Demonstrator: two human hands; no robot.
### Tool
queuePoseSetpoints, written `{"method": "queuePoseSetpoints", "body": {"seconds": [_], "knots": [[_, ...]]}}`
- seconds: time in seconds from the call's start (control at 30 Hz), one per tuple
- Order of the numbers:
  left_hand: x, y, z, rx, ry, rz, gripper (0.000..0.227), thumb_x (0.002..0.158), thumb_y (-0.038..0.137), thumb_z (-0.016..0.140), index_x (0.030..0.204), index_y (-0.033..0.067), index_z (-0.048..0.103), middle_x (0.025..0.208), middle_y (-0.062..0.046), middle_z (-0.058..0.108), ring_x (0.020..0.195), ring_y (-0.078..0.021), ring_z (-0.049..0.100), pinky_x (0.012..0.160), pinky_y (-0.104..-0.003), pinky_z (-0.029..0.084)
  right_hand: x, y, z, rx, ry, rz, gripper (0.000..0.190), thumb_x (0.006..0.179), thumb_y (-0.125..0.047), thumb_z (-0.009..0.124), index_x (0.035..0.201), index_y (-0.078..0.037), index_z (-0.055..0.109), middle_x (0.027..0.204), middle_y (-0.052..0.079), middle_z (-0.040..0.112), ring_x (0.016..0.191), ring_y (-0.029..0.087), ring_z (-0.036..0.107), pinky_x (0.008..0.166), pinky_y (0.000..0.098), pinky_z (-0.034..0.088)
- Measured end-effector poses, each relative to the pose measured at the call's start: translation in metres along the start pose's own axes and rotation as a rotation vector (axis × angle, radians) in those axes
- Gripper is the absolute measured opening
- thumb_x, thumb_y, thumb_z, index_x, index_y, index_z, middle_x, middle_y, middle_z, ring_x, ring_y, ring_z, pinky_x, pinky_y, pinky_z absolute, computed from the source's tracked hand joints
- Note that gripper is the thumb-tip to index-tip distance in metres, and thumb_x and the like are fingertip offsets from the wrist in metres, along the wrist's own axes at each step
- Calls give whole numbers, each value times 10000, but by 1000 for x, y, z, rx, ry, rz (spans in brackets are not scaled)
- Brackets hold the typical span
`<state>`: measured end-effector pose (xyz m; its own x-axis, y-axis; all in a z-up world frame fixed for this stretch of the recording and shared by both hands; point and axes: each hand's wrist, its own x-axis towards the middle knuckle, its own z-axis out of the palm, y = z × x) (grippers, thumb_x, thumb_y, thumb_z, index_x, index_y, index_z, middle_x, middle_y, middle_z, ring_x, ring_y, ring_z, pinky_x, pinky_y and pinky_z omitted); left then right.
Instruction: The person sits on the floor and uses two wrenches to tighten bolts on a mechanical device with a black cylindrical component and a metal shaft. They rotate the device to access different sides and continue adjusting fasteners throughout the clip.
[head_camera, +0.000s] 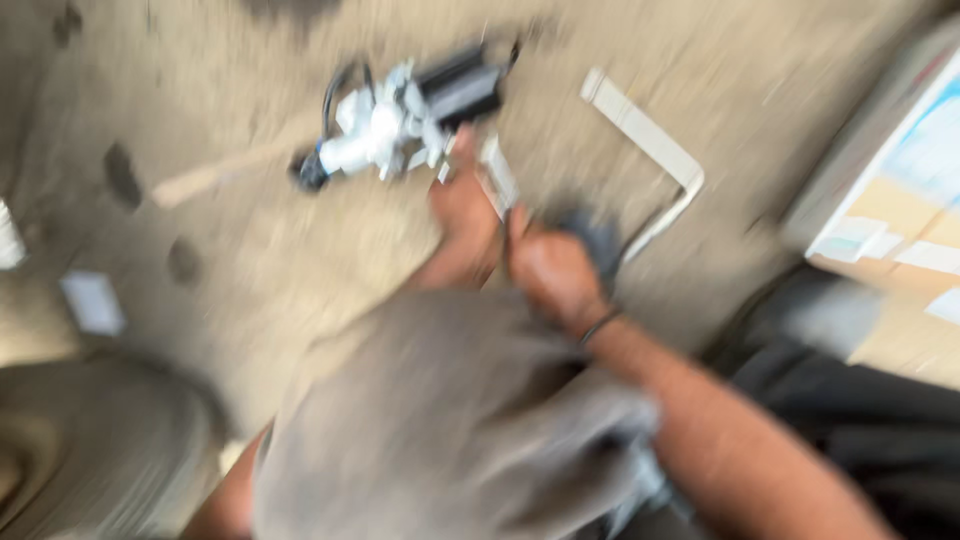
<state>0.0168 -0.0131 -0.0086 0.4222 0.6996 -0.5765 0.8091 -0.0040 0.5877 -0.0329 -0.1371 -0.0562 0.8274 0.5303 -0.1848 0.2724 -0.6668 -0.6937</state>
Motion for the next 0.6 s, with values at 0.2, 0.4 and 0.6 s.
{"method": "queuePoseSetpoints", "body": {"seconds": [0.2,0.4,0.6], "knots": [[33,-18,-19,180,-40,77,641,1010,549,564,1123,-68,696,1009,-176,718,948,-303,693,835,-465,525,2,-18,-14,51,-154,213,283,1005,-162,441,1204,30,503,875,279,720,802,465,718,705,567,579],[40,-9,-19,34,-244,76,506,1058,440,539,1094,-31,719,941,-235,661,814,-354,603,766,-524,441,15,-27,-46,5,-155,274,292,980,-201,503,1144,35,549,838,273,727,791,460,723,723,565,582],[35,-22,-46,309,-334,175,552,997,491,547,1146,-17,705,1089,-199,751,1048,-313,701,928,-438,513,42,-29,-112,477,-203,371,294,990,-304,608,1129,-46,603,745,184,682,606,307,651,533,441,519]]}}
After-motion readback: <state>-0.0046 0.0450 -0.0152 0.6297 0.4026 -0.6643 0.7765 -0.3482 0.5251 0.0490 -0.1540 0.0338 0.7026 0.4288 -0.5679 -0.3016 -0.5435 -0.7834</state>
